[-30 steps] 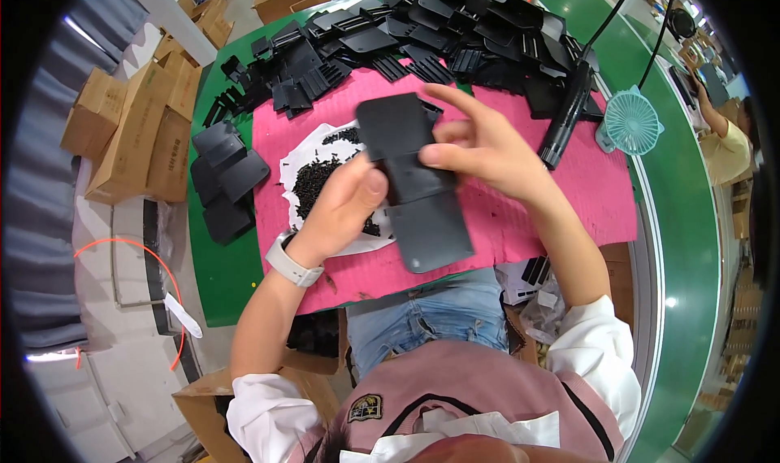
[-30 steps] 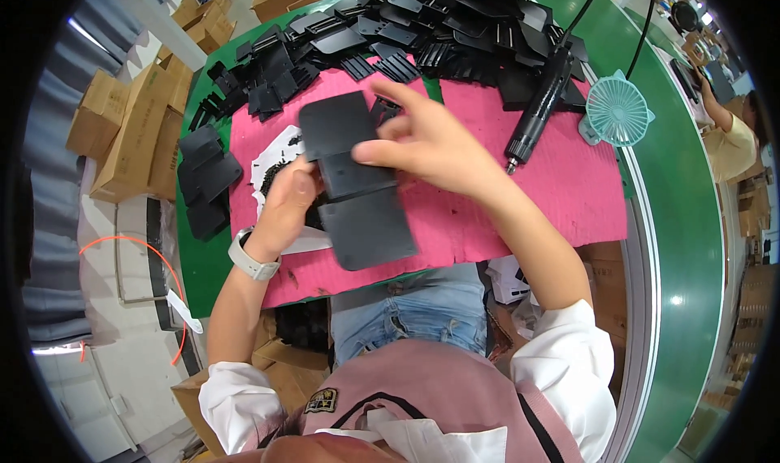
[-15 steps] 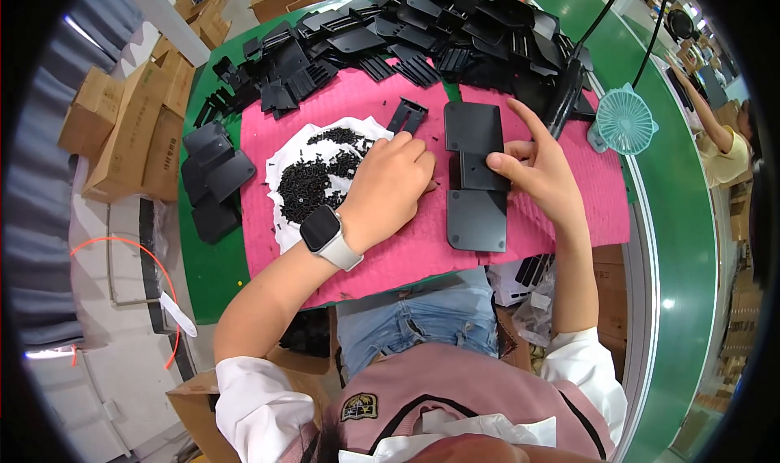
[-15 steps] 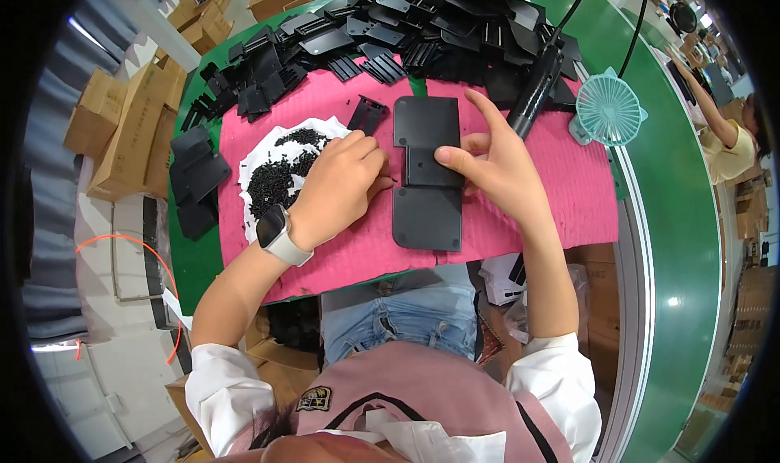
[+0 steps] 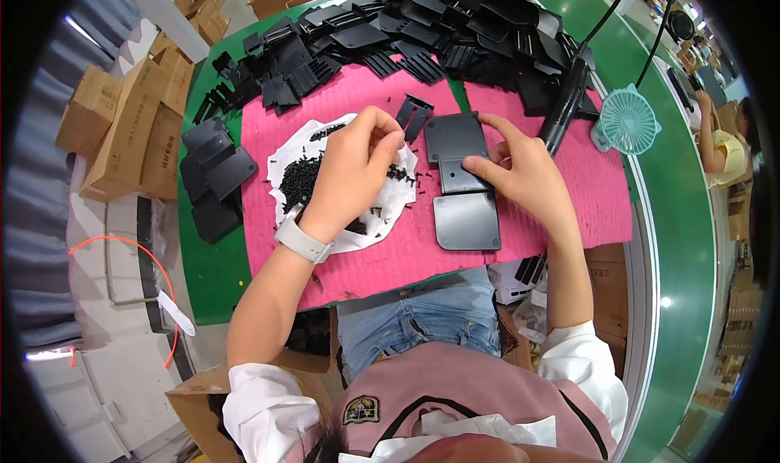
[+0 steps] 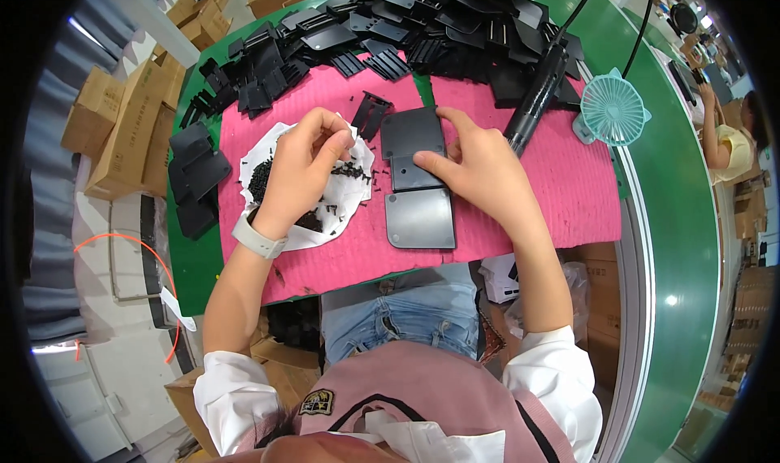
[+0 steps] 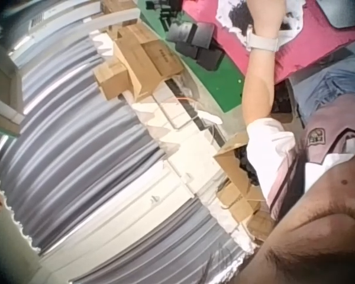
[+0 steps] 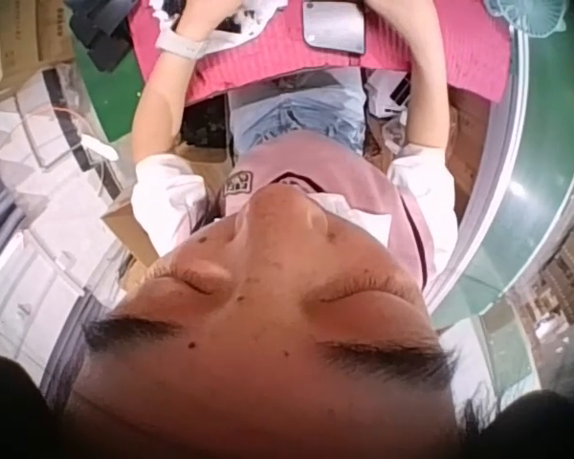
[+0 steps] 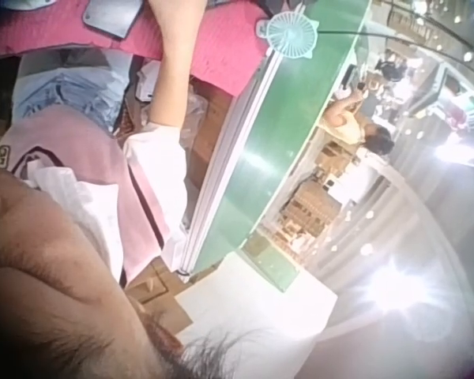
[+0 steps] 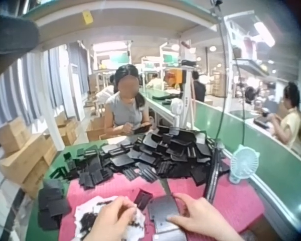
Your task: Assemble black plastic components by joining parts and securing them with screws using an electric screwdriver.
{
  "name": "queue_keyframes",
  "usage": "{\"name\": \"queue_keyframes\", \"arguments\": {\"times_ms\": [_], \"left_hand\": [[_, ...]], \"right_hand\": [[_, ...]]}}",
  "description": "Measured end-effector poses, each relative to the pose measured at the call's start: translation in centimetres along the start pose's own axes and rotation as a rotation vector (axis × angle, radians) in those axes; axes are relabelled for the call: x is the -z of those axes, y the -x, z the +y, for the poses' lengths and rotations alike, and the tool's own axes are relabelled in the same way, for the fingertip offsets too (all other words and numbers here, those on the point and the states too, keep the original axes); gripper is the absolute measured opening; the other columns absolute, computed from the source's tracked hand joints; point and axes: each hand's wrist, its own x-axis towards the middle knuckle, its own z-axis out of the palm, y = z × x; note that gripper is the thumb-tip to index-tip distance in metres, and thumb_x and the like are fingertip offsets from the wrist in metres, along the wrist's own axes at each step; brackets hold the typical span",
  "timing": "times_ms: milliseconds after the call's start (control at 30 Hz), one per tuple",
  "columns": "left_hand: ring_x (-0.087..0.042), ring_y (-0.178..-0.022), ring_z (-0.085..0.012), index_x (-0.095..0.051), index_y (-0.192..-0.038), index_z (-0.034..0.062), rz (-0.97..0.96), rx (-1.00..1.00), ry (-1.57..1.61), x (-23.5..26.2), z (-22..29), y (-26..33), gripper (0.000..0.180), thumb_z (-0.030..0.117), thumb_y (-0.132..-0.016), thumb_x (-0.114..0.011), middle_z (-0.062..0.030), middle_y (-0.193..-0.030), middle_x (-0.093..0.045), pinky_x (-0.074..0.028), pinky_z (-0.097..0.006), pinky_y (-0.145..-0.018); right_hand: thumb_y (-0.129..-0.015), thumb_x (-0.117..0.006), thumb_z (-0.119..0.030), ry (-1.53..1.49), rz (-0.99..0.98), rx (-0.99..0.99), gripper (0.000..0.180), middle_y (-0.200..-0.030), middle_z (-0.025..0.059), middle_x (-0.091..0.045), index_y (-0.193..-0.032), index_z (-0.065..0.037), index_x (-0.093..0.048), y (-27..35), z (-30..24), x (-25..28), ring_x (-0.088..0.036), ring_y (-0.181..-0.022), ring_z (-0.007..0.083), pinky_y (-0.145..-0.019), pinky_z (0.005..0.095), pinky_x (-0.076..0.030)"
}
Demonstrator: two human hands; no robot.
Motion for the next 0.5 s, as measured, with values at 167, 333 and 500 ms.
{"name": "queue_keyframes", "arguments": {"times_ms": [167,333,500], "left_hand": [[-0.062,-0.072,-0.0104,-0.057,-0.096,-0.0018,-0.037,0.246,0.557,0.7,-0.5,0.1,0.012,0.008,-0.089,-0.055,-0.0057,-0.083,-0.064,-0.047,-0.024,-0.064],[-0.059,-0.071,-0.0103,-0.057,-0.100,-0.0033,-0.076,0.394,0.835,0.5,-0.5,0.1,0.016,0.006,-0.088,-0.052,-0.0083,-0.087,-0.063,-0.046,-0.023,-0.062],[-0.052,-0.064,-0.0084,-0.057,-0.100,-0.0026,-0.110,0.439,0.924,-0.2,0.3,0.6,0.016,0.007,-0.090,-0.048,-0.0048,-0.080,-0.059,-0.042,-0.022,-0.057]], "right_hand": [[-0.075,-0.071,-0.042,0.596,0.400,0.127,0.047,-0.064,0.0083,-0.064,-0.104,-0.006,-0.064,-0.1,0.4,1.7,-0.064,-0.059,0.0273,-0.055,0.0379,-0.048],[-0.078,-0.068,-0.046,0.768,0.754,-0.102,0.047,-0.064,0.0113,-0.064,-0.096,-0.002,-0.063,-1.6,3.4,5.6,-0.064,-0.062,0.0309,-0.054,0.0409,-0.049],[-0.071,-0.070,-0.052,0.696,0.628,-0.157,0.063,-0.071,0.0222,-0.063,-0.093,0.006,-0.056,-4.7,7.4,5.5,-0.065,-0.072,0.0392,-0.063,0.0452,-0.050]]}}
